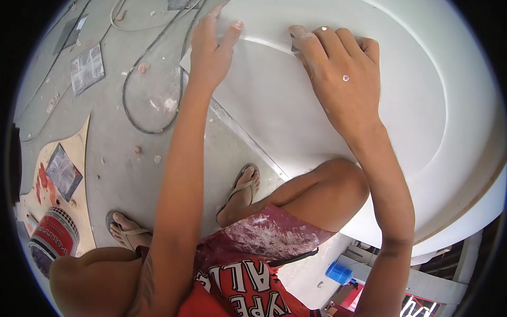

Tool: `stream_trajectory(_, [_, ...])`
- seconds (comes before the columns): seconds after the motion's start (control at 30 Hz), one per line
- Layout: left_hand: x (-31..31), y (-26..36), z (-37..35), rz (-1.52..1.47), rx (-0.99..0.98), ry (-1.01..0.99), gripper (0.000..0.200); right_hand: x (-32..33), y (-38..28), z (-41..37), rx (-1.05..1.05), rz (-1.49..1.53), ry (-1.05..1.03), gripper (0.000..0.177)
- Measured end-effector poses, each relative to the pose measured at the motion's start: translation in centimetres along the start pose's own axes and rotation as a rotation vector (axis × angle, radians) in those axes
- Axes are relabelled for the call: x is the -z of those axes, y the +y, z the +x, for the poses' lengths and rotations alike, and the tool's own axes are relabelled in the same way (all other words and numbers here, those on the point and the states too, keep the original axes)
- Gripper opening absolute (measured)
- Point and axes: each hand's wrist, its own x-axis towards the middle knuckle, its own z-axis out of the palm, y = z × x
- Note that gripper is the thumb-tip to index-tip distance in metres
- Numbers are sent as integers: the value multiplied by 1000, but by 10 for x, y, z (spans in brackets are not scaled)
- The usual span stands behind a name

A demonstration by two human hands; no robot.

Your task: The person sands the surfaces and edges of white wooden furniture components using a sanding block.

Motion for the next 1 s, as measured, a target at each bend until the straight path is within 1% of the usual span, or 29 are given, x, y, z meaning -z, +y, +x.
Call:
stream_trajectory(0.1, [0,-2,1,-30,-15,-1,52,-2,-1,0,3,-17,22,34])
stream_trajectory(0.27, [-2,-2,-2,-46,25,19,53,-15,-6,5,2,-19,81,33])
stream_trajectory(0.33, [-3,-5,-2,-35,19,22,53,-20,-9,6,-4,5,88,28])
stream_trajectory(0.4, [-6,-9,-2,34,14,23,53,-17,-8,3,4,2,80,25])
stream_trajectory(0.47, [-6,-10,-2,3,1,38,53,-11,-5,4,19,1,70,22])
stream_trajectory(0.53, [-4,-11,-1,-22,-15,56,53,-3,-7,2,-12,-41,-12,18])
stream_trajectory(0.57, [-4,-10,-2,-21,-2,56,53,-5,-7,4,-9,-37,-13,18])
stream_trajectory(0.63, [-3,-11,-1,-21,12,53,52,-13,-5,9,33,-9,57,16])
stream_trajectory(0.73, [-6,-11,-1,-25,43,-16,51,-13,-13,17,56,-47,-4,19])
stream_trajectory(0.8, [-5,-12,-1,-50,12,34,51,-5,-12,15,41,-56,-26,18])
stream_trajectory(0.87, [-7,-13,-1,-51,11,42,51,0,-8,9,31,-61,-48,17])
stream_trajectory(0.93, [-7,-13,-3,-55,13,49,51,4,-4,4,-33,-74,-116,17])
stream_trajectory(1.0, [-7,-13,-3,-36,14,44,51,0,-10,10,-6,-76,-82,16])
